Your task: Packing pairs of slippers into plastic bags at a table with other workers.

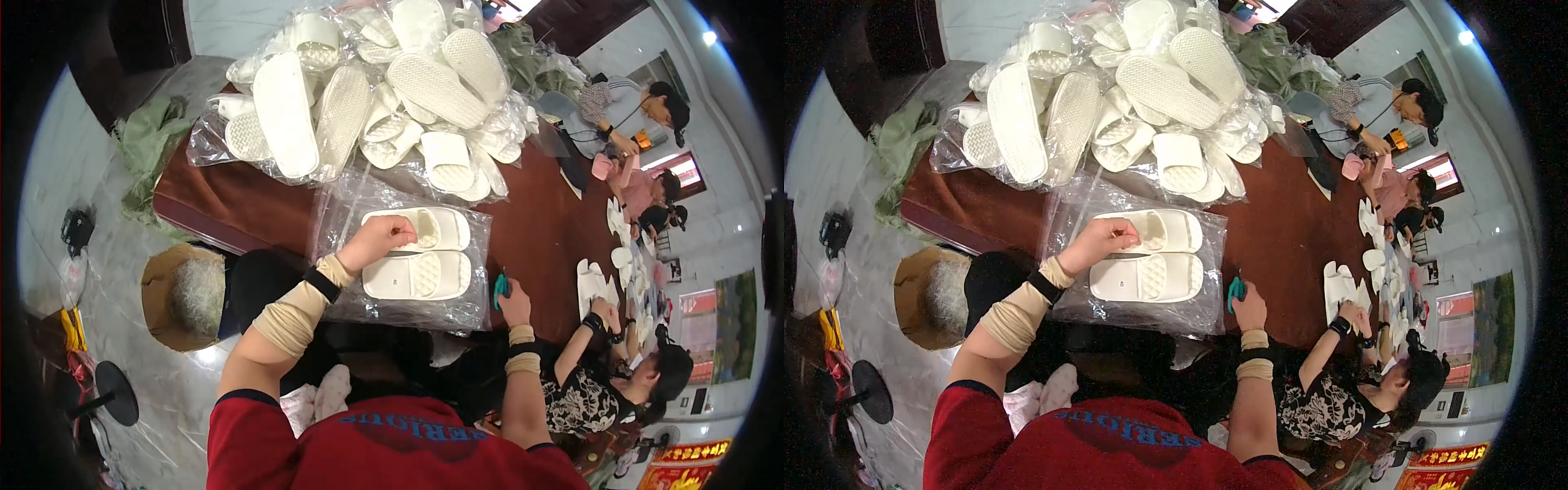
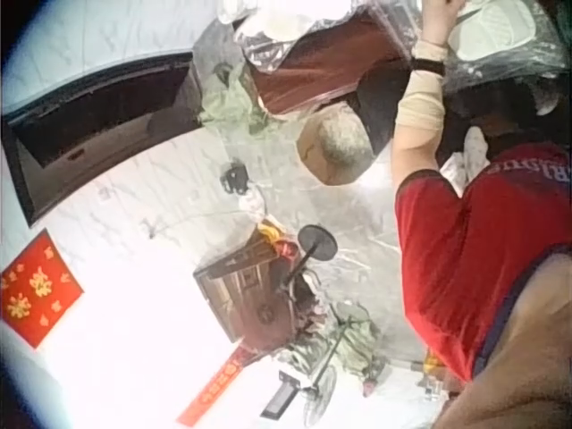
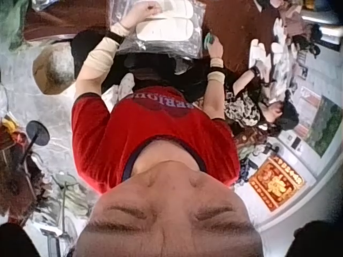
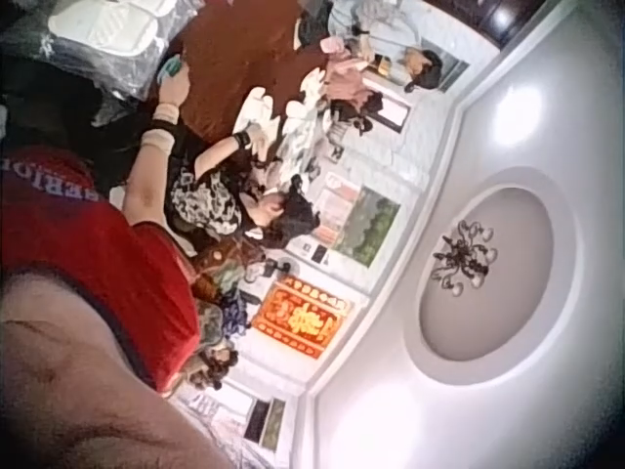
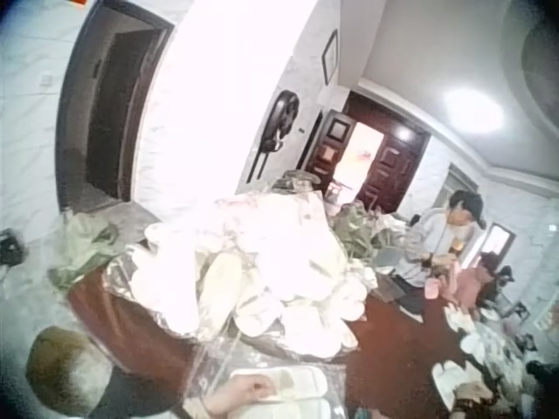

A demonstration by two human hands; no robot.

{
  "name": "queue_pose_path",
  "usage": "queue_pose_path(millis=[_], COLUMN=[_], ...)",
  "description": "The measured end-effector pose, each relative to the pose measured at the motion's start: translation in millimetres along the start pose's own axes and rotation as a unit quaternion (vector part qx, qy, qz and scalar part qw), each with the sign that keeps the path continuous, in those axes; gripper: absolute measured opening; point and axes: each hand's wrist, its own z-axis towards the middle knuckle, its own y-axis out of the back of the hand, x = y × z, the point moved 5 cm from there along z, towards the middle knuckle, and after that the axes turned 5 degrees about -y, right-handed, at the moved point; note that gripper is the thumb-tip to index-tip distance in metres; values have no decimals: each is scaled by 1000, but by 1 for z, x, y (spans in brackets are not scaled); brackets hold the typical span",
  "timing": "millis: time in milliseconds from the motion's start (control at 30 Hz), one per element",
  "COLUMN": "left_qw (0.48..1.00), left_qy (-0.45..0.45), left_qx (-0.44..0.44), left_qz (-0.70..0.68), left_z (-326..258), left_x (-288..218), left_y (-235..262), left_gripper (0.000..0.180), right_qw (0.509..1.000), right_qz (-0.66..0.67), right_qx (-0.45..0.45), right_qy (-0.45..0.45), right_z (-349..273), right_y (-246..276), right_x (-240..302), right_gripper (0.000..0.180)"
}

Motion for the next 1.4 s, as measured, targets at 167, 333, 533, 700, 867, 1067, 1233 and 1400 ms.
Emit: queue_pose_path(millis=[167,333,533,700,867,1067,1233,1400], left_qw=[994,992,991,986,972,961,954,967], left_qy=[-21,-41,-64,-75,-124,-162,-193,-145], left_qx=[-21,-23,-19,-11,-18,-11,-8,-38], left_qz=[108,118,114,150,199,225,231,204], left_z=[-5,-4,-5,-6,-6,-6,-5,-7], left_x=[-15,-19,-28,-36,-40,-48,-48,-52], left_y=[6,6,4,8,9,6,4,16], left_gripper=[13,14,12,9,8,8,8,7], right_qw=[988,924,921,924,920,910,913,938], right_qz=[83,-127,-175,-188,-166,-162,-179,-158], right_qx=[32,-40,-59,-36,-47,-40,-38,9], right_qy=[130,360,343,330,352,380,365,309], right_z=[-36,-58,-55,-63,-71,-59,-55,-39], right_y=[82,95,80,90,116,104,94,83], right_x=[131,192,212,209,214,222,222,178], right_gripper=[59,63,58,57,57,57,49,47])
